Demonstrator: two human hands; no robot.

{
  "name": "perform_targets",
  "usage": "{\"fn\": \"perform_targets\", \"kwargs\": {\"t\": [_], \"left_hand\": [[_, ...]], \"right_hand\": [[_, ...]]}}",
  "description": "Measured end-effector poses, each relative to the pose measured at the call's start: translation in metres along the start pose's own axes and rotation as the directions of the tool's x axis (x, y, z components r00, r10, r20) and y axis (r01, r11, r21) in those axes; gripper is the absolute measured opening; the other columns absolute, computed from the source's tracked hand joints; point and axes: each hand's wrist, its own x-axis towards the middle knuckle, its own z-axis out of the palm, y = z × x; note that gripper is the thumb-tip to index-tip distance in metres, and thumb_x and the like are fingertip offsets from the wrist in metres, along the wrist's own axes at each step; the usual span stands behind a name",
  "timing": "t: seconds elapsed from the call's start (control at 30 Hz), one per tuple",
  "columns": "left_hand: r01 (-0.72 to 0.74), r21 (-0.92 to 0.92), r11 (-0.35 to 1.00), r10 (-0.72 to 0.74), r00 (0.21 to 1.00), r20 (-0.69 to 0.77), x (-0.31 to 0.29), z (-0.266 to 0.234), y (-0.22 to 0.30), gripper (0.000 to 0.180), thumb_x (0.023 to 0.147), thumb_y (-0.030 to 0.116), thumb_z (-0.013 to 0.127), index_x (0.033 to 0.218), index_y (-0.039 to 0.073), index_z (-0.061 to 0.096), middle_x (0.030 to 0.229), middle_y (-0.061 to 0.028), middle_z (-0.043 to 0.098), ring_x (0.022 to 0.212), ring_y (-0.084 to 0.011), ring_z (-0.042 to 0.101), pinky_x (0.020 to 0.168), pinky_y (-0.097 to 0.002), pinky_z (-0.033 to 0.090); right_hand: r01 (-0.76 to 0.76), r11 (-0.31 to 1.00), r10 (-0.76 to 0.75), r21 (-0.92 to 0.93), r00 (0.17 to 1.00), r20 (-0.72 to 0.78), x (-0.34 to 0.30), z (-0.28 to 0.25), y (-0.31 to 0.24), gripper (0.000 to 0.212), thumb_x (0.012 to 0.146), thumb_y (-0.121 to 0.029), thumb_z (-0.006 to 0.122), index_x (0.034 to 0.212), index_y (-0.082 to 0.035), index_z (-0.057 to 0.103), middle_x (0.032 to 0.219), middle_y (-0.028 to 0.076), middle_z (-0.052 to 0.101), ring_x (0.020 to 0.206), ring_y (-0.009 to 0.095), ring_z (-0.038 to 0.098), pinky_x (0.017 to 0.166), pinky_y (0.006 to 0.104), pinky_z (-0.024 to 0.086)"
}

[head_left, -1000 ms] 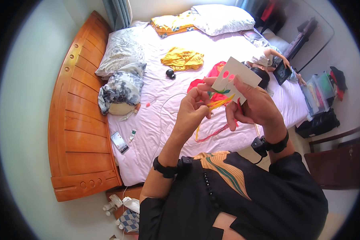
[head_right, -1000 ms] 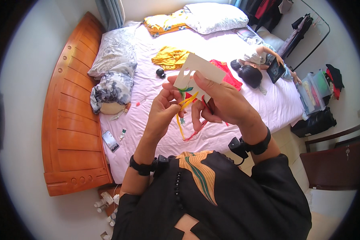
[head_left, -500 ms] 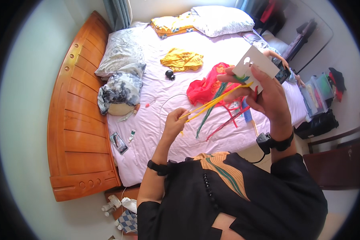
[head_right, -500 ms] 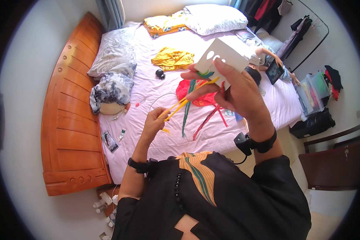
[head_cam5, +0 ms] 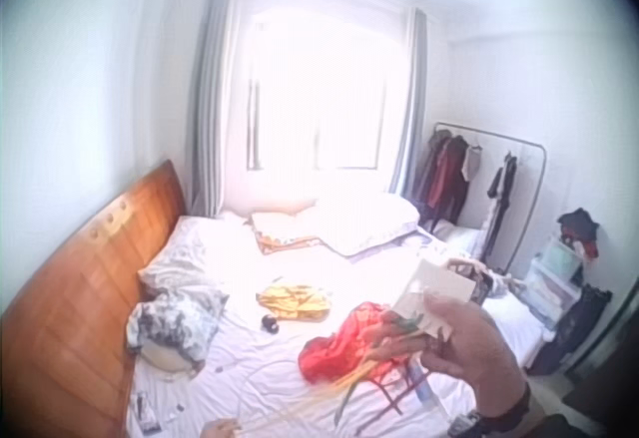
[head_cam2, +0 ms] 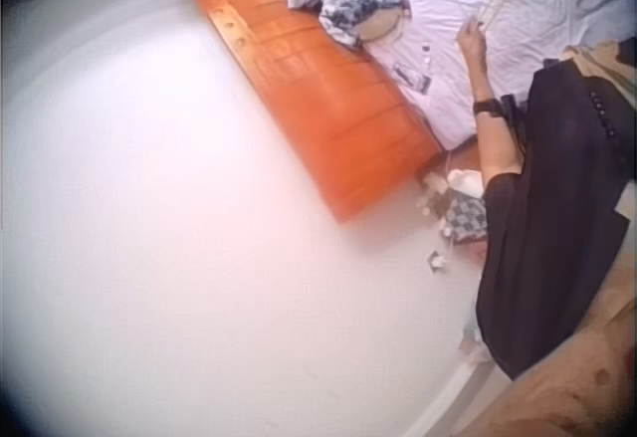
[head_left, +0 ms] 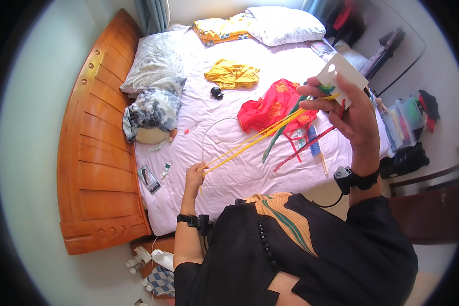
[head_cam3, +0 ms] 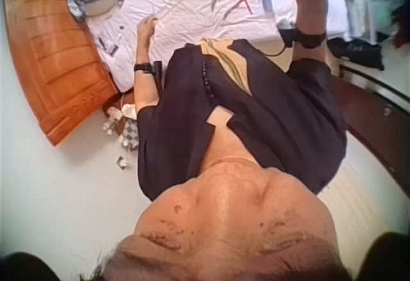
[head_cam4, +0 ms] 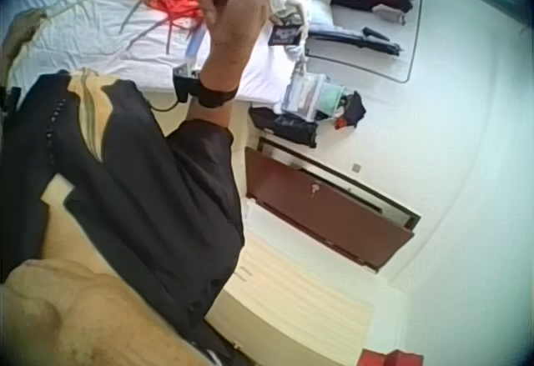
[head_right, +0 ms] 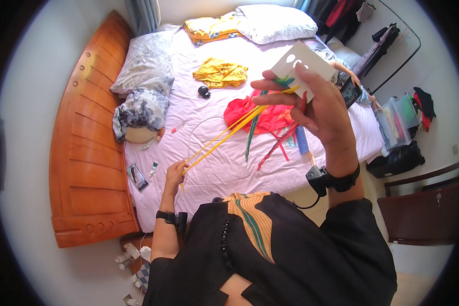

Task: The person braids multiple colored ribbons using a white plastic card with holes as a guide. They repeatedly thread the ribbons through the card's holes and pull them taut to form a braid.

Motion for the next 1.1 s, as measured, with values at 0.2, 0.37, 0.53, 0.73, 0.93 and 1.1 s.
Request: {"fn": "perform_targets", "kwargs": {"t": [0.2, 0.37, 0.53, 0.73, 0.93, 1.1], "left_hand": [[0.17, -0.064, 0.983, -0.18, 0.965, -0.192, 0.008, -0.044, -0.063, 0.029, 0.089, 0.031, 0.06, 0.079, 0.004, 0.063, 0.047, 0.0046, 0.04, 0.035, -0.0049, 0.033, 0.034, -0.0216, 0.024], [0.287, 0.018, 0.958, -0.261, 0.894, -0.363, 0.003, -0.072, -0.114, 0.023, 0.082, 0.026, 0.067, 0.078, 0.004, 0.061, 0.048, 0.0022, 0.044, 0.035, -0.0089, 0.038, 0.033, -0.0239, 0.027], [0.062, -0.18, 0.982, -0.112, 0.953, -0.28, 0.003, -0.036, -0.057, 0.021, 0.081, 0.008, 0.059, 0.1, 0.001, 0.056, 0.082, -0.0074, 0.056, 0.07, -0.0155, 0.056, 0.064, -0.0276, 0.048], [-0.047, -0.889, 0.456, 0.237, 0.969, 0.07, -0.079, 0.014, 0.123, 0.062, 0.069, -0.013, 0.043, 0.13, -0.001, 0.036, 0.134, -0.025, 0.036, 0.129, -0.0356, 0.035, 0.107, -0.0461, 0.033], [-0.185, -0.887, 0.424, 0.414, 0.91, 0.008, -0.151, -0.01, 0.173, 0.068, 0.069, -0.012, 0.043, 0.135, 0.0, 0.032, 0.14, -0.0237, 0.031, 0.133, -0.0356, 0.03, 0.109, -0.0473, 0.03], [-0.266, -0.919, 0.29, 0.403, 0.905, -0.135, -0.178, -0.034, 0.176, 0.061, 0.072, -0.008, 0.046, 0.132, 0.0, 0.038, 0.139, -0.0232, 0.034, 0.132, -0.0355, 0.032, 0.108, -0.0487, 0.03]], "right_hand": [[0.062, 0.998, -0.062, 0.028, 0.998, 0.002, -0.003, 0.0, -0.011, 0.051, 0.097, -0.037, 0.039, 0.125, 0.005, 0.047, 0.117, 0.019, 0.06, 0.099, 0.023, 0.064, 0.036, 0.0104, 0.038], [0.045, 0.999, -0.046, 0.024, 0.998, 0.042, 0.0, 0.001, -0.015, 0.05, 0.097, -0.036, 0.038, 0.128, 0.003, 0.044, 0.121, 0.019, 0.057, 0.103, 0.023, 0.062, 0.038, 0.0087, 0.037], [0.074, 0.996, -0.075, -0.046, 0.997, -0.026, -0.002, 0.01, -0.006, 0.05, 0.099, -0.03, 0.028, 0.123, 0.01, 0.045, 0.12, 0.024, 0.056, 0.109, 0.029, 0.059, 0.033, 0.0147, 0.03], [0.085, 0.996, -0.087, -0.021, 0.991, -0.104, -0.024, -0.024, 0.006, 0.053, 0.099, -0.034, 0.034, 0.132, 0.006, 0.037, 0.123, 0.02, 0.056, 0.102, 0.025, 0.063, 0.035, 0.0106, 0.035], [0.085, 0.987, -0.035, 0.135, 0.94, -0.338, -0.064, -0.066, 0.016, 0.051, 0.1, -0.031, 0.026, 0.136, 0.005, 0.032, 0.127, 0.022, 0.051, 0.108, 0.027, 0.06, 0.033, 0.0133, 0.035], [0.152, 0.988, -0.123, 0.03, 0.891, -0.437, -0.083, -0.098, 0.042, 0.049, 0.1, -0.031, 0.031, 0.137, 0.002, 0.034, 0.128, 0.019, 0.052, 0.104, 0.02, 0.062, 0.035, 0.0106, 0.029]]}}
